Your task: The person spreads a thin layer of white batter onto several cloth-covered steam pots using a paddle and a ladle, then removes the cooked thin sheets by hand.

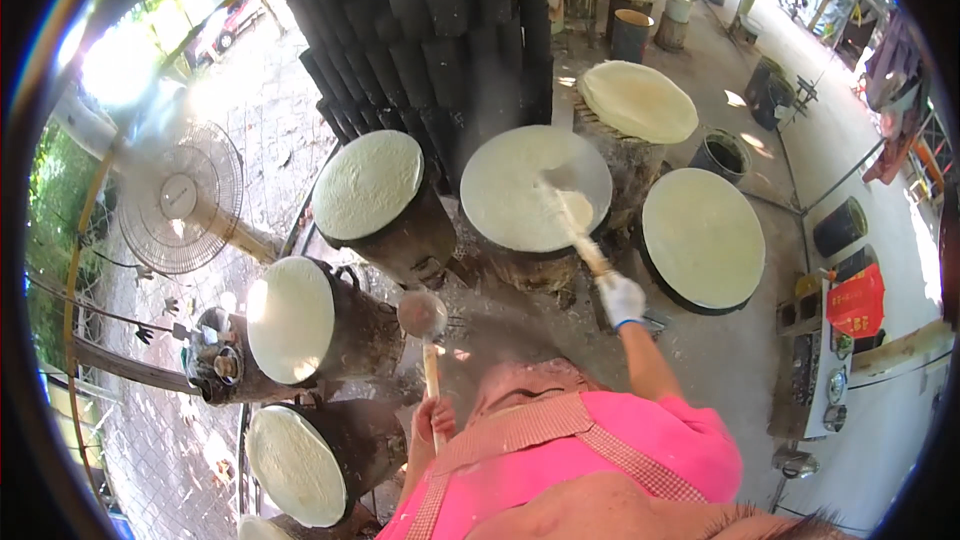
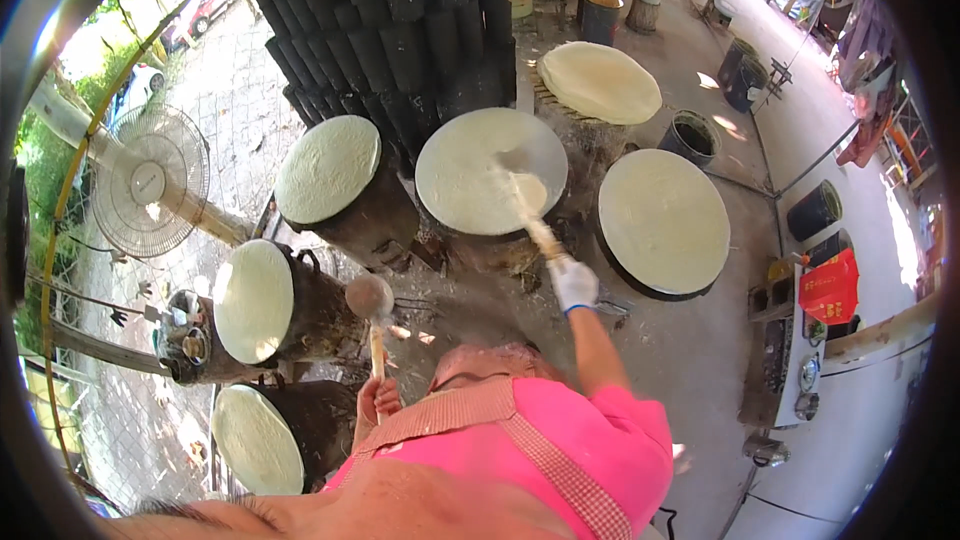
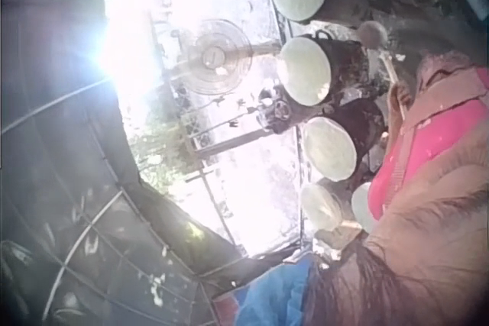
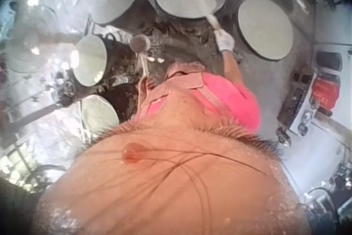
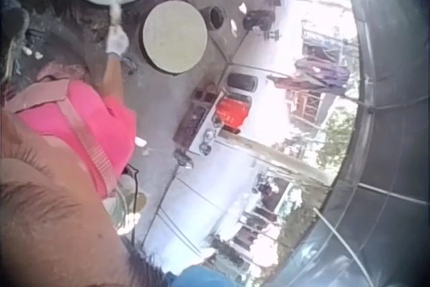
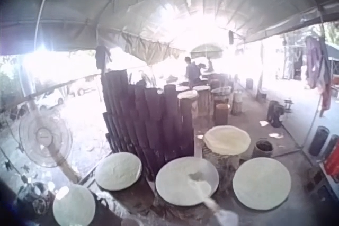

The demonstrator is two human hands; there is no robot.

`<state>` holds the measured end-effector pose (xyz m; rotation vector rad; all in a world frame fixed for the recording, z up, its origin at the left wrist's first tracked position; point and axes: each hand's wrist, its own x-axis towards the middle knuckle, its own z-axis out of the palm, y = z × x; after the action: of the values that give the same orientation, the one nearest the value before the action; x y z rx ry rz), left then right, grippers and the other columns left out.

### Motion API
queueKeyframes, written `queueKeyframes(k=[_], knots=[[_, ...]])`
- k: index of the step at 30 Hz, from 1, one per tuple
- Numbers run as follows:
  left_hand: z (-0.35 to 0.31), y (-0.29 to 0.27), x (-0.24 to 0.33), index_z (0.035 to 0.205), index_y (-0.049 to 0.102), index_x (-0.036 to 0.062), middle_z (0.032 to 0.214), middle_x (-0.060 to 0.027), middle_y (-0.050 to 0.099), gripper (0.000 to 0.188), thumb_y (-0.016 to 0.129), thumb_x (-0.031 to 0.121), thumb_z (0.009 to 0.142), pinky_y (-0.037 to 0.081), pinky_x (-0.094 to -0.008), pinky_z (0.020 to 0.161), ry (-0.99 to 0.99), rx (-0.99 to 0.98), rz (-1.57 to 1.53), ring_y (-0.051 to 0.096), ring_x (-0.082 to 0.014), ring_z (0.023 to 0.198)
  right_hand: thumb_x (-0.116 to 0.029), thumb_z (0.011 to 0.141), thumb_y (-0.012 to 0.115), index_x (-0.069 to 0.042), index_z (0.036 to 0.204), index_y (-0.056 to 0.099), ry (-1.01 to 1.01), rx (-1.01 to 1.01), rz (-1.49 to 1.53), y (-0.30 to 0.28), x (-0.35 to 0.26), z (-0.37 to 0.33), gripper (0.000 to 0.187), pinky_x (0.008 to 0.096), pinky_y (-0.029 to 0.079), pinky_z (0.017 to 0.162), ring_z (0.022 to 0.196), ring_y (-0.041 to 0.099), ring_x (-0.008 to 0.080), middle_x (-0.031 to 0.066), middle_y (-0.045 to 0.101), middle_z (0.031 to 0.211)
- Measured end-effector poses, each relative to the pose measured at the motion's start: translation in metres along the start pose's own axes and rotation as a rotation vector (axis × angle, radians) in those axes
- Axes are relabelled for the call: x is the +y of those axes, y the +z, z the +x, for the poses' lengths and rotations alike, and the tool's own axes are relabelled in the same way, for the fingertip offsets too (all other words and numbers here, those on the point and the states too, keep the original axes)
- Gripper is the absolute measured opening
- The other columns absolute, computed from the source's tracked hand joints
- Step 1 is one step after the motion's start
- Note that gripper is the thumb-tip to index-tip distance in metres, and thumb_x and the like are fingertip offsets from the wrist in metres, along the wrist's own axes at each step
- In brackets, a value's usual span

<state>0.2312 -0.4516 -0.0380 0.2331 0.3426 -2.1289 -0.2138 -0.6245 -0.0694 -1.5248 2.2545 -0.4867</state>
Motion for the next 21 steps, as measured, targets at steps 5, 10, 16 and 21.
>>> queueKeyframes(k=[5, 10, 16, 21], knots=[[0.028, -0.033, 0.010, 0.147, 0.034, 0.0251, 0.067, -0.0018, 0.039, 0.051, 0.047, 0.015, 0.099, 0.041, -0.0231, 0.046, -0.187, 0.094, -0.207, 0.043, -0.0092, 0.051, -0.038, 0.087, 0.059, -0.012, 0.103, 0.070, -0.093, 0.180, 0.177, -0.023, -0.037, 0.052, 0.033, 0.0480, 0.049, 0.073, 0.085, 0.063, 0.0395, 0.0188, 0.067, 0.092], [0.053, -0.001, 0.006, 0.070, 0.040, 0.0120, 0.054, 0.0024, 0.035, 0.033, 0.048, 0.026, 0.098, 0.030, -0.0257, 0.039, -0.239, 0.173, 0.136, 0.034, -0.0104, 0.042, -0.042, 0.086, 0.062, -0.014, 0.101, 0.072, -0.152, 0.099, 0.126, 0.019, 0.033, 0.003, 0.034, 0.0467, 0.052, 0.072, 0.080, 0.066, 0.0360, 0.0189, 0.068, 0.085], [0.092, -0.008, -0.003, 0.074, 0.041, 0.0112, 0.062, 0.0031, 0.034, 0.029, 0.046, 0.022, 0.100, 0.030, -0.0227, 0.044, -0.128, 0.438, -0.151, 0.035, -0.0072, 0.049, -0.040, 0.087, 0.058, -0.009, 0.106, 0.069, -0.069, 0.186, 0.334, -0.032, -0.012, 0.129, 0.038, 0.0454, 0.050, 0.078, 0.092, 0.063, 0.0387, 0.0208, 0.067, 0.096], [0.098, -0.041, 0.002, 0.066, 0.036, 0.0141, 0.055, 0.0045, 0.031, 0.037, 0.046, 0.026, 0.100, 0.029, -0.0263, 0.042, -0.401, 0.085, -0.004, 0.030, -0.0098, 0.043, -0.038, 0.090, 0.061, -0.008, 0.106, 0.070, -0.005, 0.063, 0.396, 0.007, 0.029, 0.079, 0.035, 0.0404, 0.052, 0.074, 0.087, 0.066, 0.0327, 0.0192, 0.068, 0.094]])
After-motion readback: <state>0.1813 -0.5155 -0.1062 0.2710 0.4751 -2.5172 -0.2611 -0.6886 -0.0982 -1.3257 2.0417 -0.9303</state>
